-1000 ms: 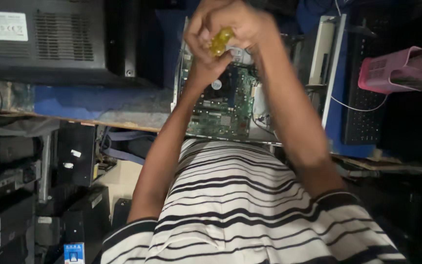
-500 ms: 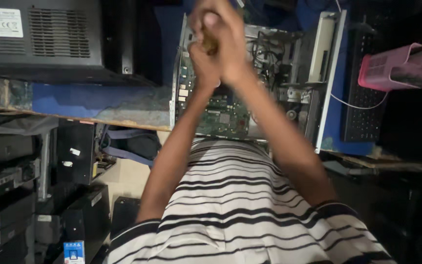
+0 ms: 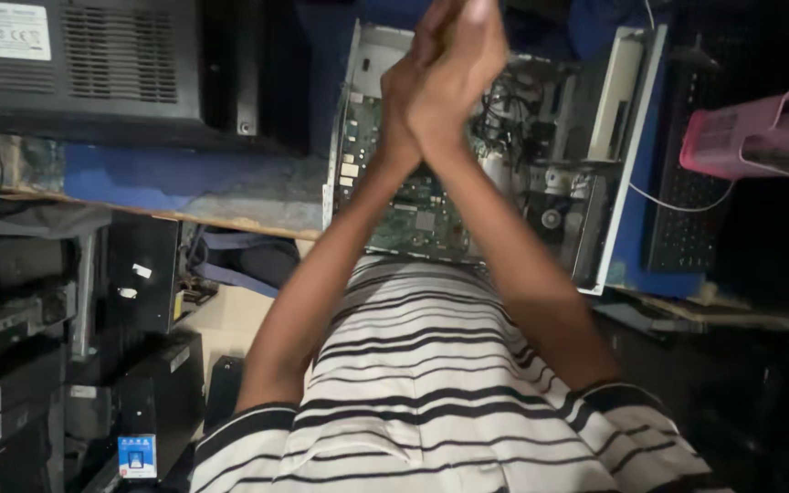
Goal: The person uses a yellow screwdriver to tighten screws on a motherboard inside an open computer case. They repeatedly adjust their grip and reposition the screwdriver while working on different screw locations on the board.
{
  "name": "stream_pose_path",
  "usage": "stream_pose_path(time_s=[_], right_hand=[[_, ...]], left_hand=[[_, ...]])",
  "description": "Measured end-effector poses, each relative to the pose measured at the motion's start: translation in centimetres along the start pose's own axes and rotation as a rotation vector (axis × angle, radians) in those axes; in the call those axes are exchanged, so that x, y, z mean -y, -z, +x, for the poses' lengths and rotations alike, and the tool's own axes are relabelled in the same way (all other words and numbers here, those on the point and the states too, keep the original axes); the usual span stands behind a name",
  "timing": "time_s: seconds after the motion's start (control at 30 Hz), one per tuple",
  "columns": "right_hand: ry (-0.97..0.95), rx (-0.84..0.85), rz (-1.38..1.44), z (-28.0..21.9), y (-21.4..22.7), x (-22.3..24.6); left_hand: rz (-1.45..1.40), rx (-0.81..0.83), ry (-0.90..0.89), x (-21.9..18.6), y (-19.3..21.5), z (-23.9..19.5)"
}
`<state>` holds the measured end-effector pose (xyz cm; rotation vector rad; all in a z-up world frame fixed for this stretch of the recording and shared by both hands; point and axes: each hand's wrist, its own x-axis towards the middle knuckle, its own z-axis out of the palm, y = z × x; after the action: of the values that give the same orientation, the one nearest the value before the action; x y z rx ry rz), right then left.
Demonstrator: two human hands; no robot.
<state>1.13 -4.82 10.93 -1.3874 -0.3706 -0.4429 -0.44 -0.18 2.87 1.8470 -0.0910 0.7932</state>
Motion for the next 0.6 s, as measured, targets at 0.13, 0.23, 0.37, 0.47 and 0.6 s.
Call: stream_pose_path(time_s=[0.13,0.23,0.37,0.47,0.6], right_hand=[[-0.006,0.284,0.144,-0.3,0.9,-0.6],[-0.558,0.697,0.311,4.2,4.1,-2.2],[-0.661,1.212,0.517,9.0,6.4,-4.8],[-0.701,1.133,0.685,8.8,6.3,-4.8],[-0.444,0.49,0.505,3.8,5.2,-2.9]], left_hand=[[-0.086,0.102,0.154,0.4,0.3,-0.8],[-0.074,0.216,0.08,2.6,1.0,1.0],[-0.256,0.547,0.161,4.1,0.5,2.0],[-0.413,0.552,0.135,3.8,0.8,3.2],[-0.308,0.366,0.226,1.7,-0.1,2.0]])
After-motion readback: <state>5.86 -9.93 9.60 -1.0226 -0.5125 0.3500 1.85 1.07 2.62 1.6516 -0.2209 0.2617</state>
